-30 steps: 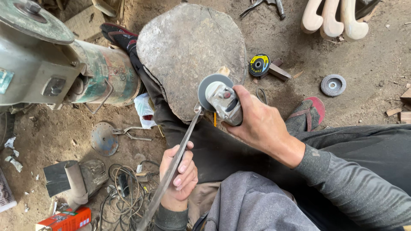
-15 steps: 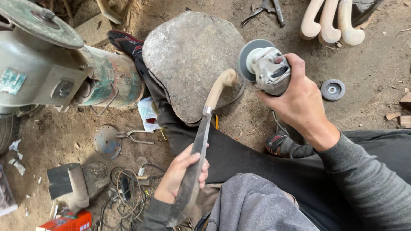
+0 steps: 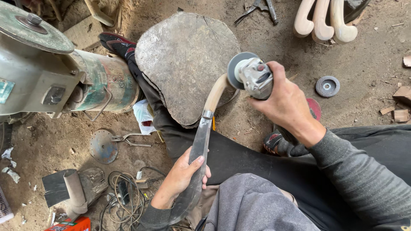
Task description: The person uses an angle grinder to smooth and shape the wooden handles of several curved knives. They hold each knife by the blade and grind the handle against the spinning disc, rotating the knife to work different sides.
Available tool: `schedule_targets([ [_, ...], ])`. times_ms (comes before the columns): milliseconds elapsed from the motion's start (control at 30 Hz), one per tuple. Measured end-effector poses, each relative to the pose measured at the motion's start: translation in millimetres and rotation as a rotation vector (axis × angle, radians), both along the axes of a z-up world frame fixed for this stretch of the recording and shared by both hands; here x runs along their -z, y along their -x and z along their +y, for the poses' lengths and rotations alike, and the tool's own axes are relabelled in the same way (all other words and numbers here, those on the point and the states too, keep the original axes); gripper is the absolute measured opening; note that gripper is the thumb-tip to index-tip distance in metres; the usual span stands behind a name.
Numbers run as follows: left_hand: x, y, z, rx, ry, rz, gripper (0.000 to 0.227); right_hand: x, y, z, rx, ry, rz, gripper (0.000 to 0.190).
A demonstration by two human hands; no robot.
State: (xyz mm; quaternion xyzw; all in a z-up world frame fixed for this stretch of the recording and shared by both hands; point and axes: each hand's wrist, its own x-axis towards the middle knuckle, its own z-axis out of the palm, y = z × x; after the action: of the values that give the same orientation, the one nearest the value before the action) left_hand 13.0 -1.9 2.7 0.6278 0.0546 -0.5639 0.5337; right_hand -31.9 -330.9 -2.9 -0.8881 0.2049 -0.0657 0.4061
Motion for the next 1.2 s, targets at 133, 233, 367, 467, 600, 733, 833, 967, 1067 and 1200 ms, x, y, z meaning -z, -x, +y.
schedule_targets([
  [133,0.1,-1.6,-0.4,-0.009,-0.002,0.023,0.046,-6.0,-1.3,17.7,-0.059,-0.041,0.046,0.085],
  [233,0.4,-2.4,0.9,-0.040,0.011,0.053,0.044,-12.5,4.0,36.1,-0.116,-0.038,0.072,0.088],
  [367,3.1,-1.8,2.0,-0.045,0.021,0.059,0.043,-12.9,5.8,37.3,-0.113,-0.041,0.094,0.085],
  [467,1.3,-1.8,1.0,-0.051,0.038,0.050,0.043,-9.9,3.0,26.3,-0.048,0.065,0.030,0.082],
  [600,-4.2,-1.0,-2.8,-0.056,0.010,0.025,0.043,-6.7,8.7,14.5,0.031,0.190,0.054,0.081],
  [733,-12.3,2.7,-6.6,-0.078,0.000,0.040,0.043,-3.6,13.0,10.2,0.047,0.191,0.022,0.084],
  [833,-18.0,8.3,-13.4,-0.091,-0.039,0.046,0.042,-2.3,13.6,14.6,0.034,0.181,-0.004,0.083],
  [967,-23.8,19.9,-23.4,-0.088,-0.034,0.003,0.040,-1.8,11.9,25.3,-0.003,0.191,-0.073,0.084],
  [1067,-27.1,27.1,-28.8,-0.095,-0.108,0.005,0.037,-2.6,13.1,27.8,-0.014,0.205,-0.009,0.087],
  [1200,-32.3,31.0,-33.4,-0.107,-0.076,0.001,0.036,-4.7,17.6,23.7,0.009,0.263,0.048,0.087],
])
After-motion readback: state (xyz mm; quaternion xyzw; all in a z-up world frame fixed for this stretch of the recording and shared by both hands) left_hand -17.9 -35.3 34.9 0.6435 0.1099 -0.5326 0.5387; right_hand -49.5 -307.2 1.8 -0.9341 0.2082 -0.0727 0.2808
